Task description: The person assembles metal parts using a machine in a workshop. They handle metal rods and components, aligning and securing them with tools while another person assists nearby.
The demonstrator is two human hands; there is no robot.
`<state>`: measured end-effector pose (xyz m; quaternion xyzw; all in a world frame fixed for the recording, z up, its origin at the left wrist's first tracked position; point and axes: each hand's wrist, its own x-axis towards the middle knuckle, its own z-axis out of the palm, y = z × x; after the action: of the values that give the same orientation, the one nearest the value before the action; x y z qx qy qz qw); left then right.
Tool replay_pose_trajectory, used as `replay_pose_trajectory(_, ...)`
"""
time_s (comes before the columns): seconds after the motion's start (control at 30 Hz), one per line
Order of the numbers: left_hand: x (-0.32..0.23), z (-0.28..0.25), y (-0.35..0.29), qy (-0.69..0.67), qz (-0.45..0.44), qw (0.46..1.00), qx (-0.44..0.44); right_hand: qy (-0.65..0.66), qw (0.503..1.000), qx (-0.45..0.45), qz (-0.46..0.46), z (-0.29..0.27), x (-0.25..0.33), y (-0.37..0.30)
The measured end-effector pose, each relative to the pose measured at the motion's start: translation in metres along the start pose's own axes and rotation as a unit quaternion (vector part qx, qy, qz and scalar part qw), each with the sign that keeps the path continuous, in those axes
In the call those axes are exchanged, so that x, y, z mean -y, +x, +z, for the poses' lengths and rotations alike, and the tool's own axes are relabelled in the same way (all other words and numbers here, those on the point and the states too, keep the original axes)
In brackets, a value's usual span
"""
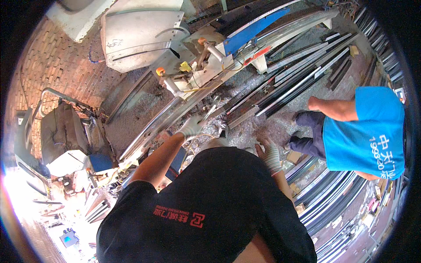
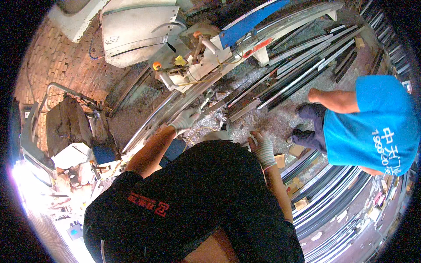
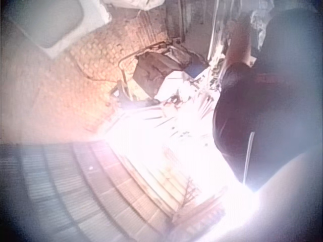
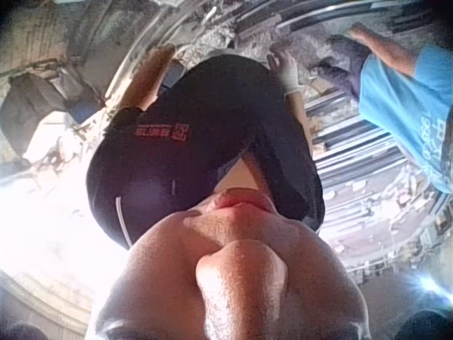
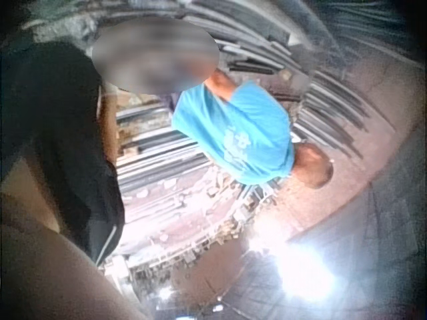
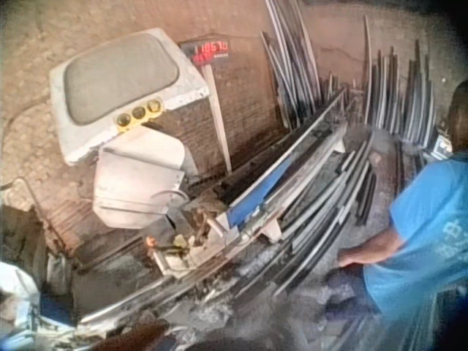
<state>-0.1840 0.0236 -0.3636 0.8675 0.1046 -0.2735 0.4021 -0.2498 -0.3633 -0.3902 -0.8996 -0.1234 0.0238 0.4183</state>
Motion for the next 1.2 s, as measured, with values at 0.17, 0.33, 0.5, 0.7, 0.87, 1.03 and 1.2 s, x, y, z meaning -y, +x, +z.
replay_pose_trajectory(0.17, 0.101, -0.002, -0.008, -0.044, -0.144, 0.987, 0.058, 0.030, 0.990, 0.083, 0.105, 0.028, -0.027, -0.026)
replay_pose_trajectory(0.33, 0.124, -0.036, 0.005, -0.259, -0.169, 0.950, 0.046, 0.000, 0.990, 0.104, 0.097, 0.038, -0.015, 0.008)
replay_pose_trajectory(0.5, 0.157, -0.059, 0.040, -0.229, -0.116, 0.966, 0.027, -0.026, 0.987, 0.106, 0.121, 0.045, 0.019, 0.063)
replay_pose_trajectory(0.7, 0.130, -0.061, 0.058, -0.143, -0.177, 0.968, 0.103, 0.056, 0.981, 0.094, 0.160, 0.074, 0.058, 0.114)
replay_pose_trajectory(0.87, 0.119, -0.047, 0.035, 0.011, -0.235, 0.965, 0.120, 0.148, 0.976, 0.064, 0.145, 0.122, 0.069, 0.169)
replay_pose_trajectory(1.03, 0.178, -0.003, 0.012, 0.159, -0.098, 0.963, 0.193, 0.318, 0.904, 0.125, 0.257, 0.201, 0.048, 0.246)
replay_pose_trajectory(1.2, 0.184, 0.036, -0.035, 0.285, -0.157, 0.933, 0.153, 0.431, 0.878, -0.067, 0.197, 0.266, 0.026, 0.311)
